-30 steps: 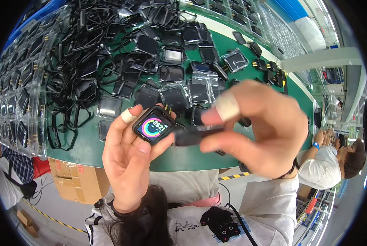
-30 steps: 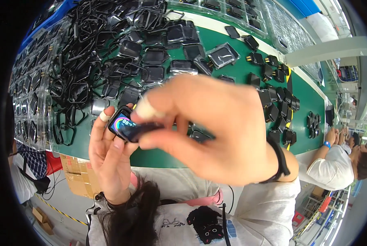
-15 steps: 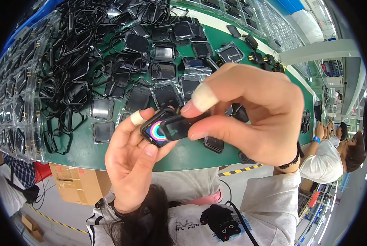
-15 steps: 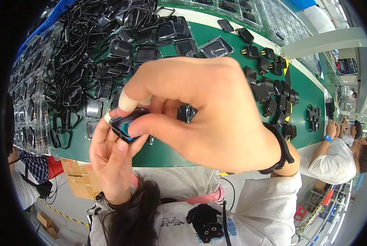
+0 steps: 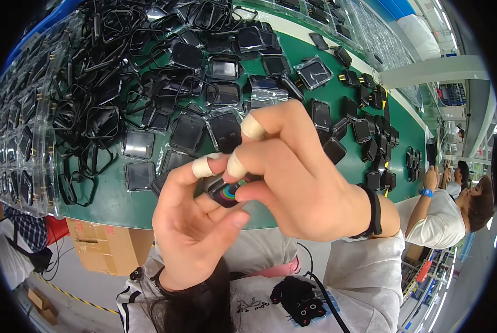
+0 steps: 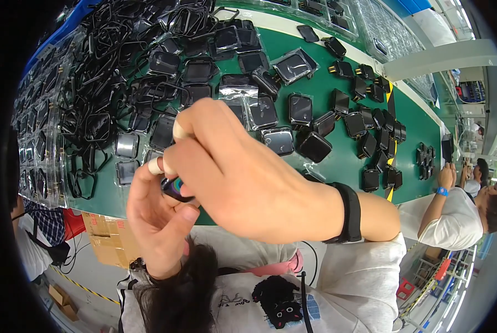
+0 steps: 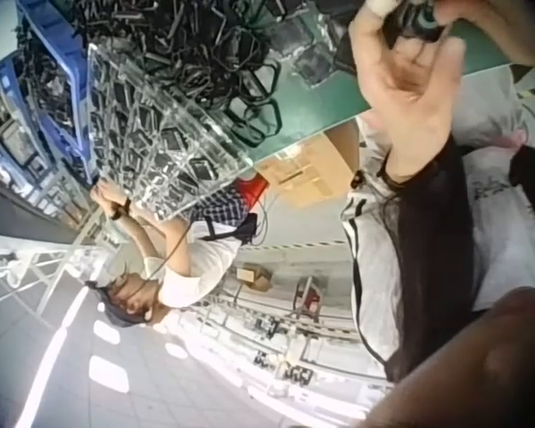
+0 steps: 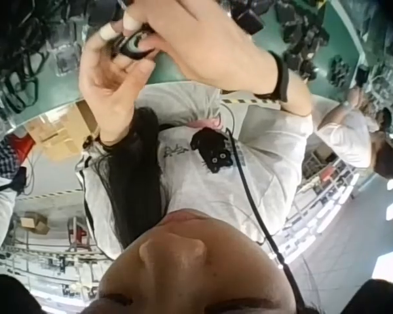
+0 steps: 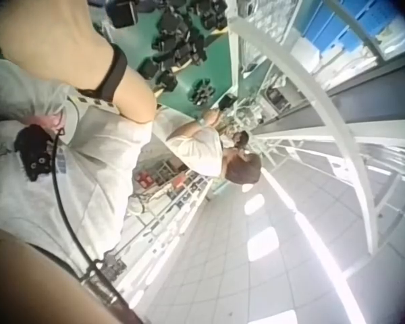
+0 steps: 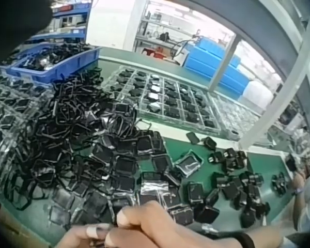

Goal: The person picks up a smartwatch, peels a protective film from the screen, and presses the watch into a plastic frame by hand. They repeat this process for several smartwatches, placing the assembled units onto the table.

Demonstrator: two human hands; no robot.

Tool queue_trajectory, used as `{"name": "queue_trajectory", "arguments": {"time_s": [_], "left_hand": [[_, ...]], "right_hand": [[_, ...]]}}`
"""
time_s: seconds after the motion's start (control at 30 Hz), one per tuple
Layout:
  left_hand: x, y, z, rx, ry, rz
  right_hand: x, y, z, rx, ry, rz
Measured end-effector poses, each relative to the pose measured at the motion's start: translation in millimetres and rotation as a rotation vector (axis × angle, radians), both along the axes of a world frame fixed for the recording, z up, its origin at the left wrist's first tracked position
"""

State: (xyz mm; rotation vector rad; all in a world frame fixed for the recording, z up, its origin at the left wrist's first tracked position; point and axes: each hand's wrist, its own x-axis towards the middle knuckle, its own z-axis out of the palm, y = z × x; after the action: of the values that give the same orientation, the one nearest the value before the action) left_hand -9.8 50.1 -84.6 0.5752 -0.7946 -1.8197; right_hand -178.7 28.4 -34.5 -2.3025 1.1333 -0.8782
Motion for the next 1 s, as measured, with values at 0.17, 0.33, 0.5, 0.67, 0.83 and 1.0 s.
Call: {"name": "queue_trajectory", "arguments": {"time_s": [0.17,0.33,0.5,0.67,0.83,1.0], "left_hand": [[0.2,3.6,-7.1,-0.193,-0.122,0.161],[0.2,7.5,-6.2,-0.304,-0.303,0.331],[-2.2,2.1,-1.9,-0.602,-0.507,0.386],[5.4,-1.4,3.5,-0.634,-0.478,0.357],[4.9,-3.8,3.5,-0.625,-0.412,0.332],[-12.4,2.8,8.6,-0.468,-0.394,0.318]], "right_hand": [[7.1,3.7,-0.3,-0.062,-0.166,-0.072],[-0.3,14.5,-0.3,0.094,-0.262,0.05],[-3.1,20.4,-8.8,-0.008,-0.342,0.042],[2.0,21.4,-8.9,0.003,-0.375,0.05],[0.9,35.8,-9.5,0.131,-0.362,-0.06],[-9.1,44.2,-8.6,0.334,-0.473,-0.185]]}}
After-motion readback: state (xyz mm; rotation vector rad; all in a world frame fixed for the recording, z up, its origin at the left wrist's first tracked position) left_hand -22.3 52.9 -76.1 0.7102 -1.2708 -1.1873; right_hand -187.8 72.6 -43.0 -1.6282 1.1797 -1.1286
